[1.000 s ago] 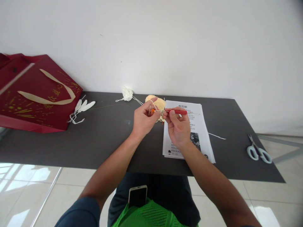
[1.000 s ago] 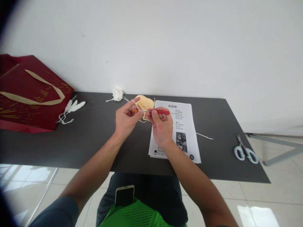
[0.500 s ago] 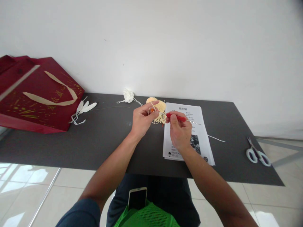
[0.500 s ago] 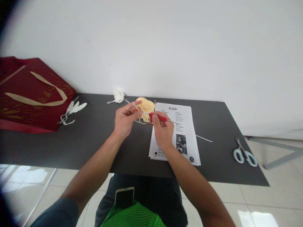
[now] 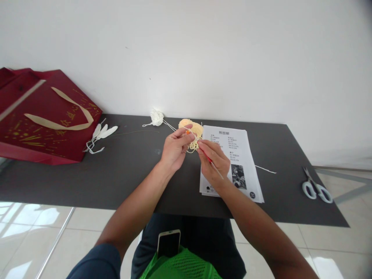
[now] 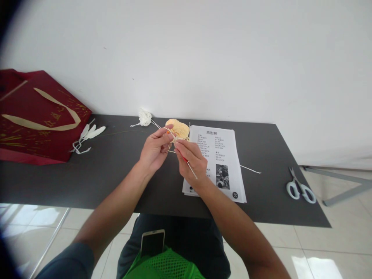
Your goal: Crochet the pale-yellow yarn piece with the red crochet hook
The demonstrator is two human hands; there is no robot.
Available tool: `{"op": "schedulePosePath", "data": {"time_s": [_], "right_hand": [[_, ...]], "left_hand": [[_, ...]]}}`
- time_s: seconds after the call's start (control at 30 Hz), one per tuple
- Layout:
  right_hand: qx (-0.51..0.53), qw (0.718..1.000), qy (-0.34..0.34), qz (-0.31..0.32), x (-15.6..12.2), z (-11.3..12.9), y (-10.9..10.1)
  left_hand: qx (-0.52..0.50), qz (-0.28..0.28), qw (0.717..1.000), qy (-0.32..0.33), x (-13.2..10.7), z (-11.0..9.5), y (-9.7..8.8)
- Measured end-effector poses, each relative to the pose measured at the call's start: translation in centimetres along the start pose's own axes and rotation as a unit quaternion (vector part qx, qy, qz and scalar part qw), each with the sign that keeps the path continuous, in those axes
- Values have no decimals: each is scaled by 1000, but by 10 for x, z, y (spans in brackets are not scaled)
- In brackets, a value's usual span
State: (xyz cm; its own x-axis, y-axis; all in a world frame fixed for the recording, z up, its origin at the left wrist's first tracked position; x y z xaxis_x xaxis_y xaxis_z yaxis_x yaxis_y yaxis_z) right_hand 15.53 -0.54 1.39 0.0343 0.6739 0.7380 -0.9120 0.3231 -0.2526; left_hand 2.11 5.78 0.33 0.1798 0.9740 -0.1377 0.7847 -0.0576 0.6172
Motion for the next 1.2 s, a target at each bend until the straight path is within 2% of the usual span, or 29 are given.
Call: {"op": "schedulePosePath", "data": {"time_s": [0.07,0.13,0.27,0.37,0.43,0.67,1.2], "right_hand": [[39,999,37,1,0,-4,1],[115,987,108,-6,1,-12,2],[300,921,246,-41,2,-29,10],[377,878,289,-52,5,-36,13],[398,866,298,-56,7,-37,12],[400,869,282,-74,13,-36,6],[333,913,222,-79,21,-35,-8]], "left_hand": [[-16,5,1000,-18,1,1,-1],[-21,3,999,-24,1,1,-1],[-10,-4,1000,-18,1,-1,-1],[4,4,1000,-13,1,-1,0],[11,12,1000,-6,1,0,1],[44,13,999,28,0,0,1],[126,20,991,37,2,-1,-4]]}}
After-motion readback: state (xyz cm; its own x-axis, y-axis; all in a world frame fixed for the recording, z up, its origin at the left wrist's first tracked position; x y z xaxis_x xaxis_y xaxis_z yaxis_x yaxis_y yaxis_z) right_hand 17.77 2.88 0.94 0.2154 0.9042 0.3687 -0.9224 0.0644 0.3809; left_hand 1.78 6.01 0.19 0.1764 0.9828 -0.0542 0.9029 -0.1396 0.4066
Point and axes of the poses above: each hand's wrist, its own x-axis towards the middle knuckle, its own y-axis out of the palm, z = x × y, the point moved 5 cm from there along x, towards the middle knuckle, and after that the axes turned 4 degrees about z, right-handed, at the moved point
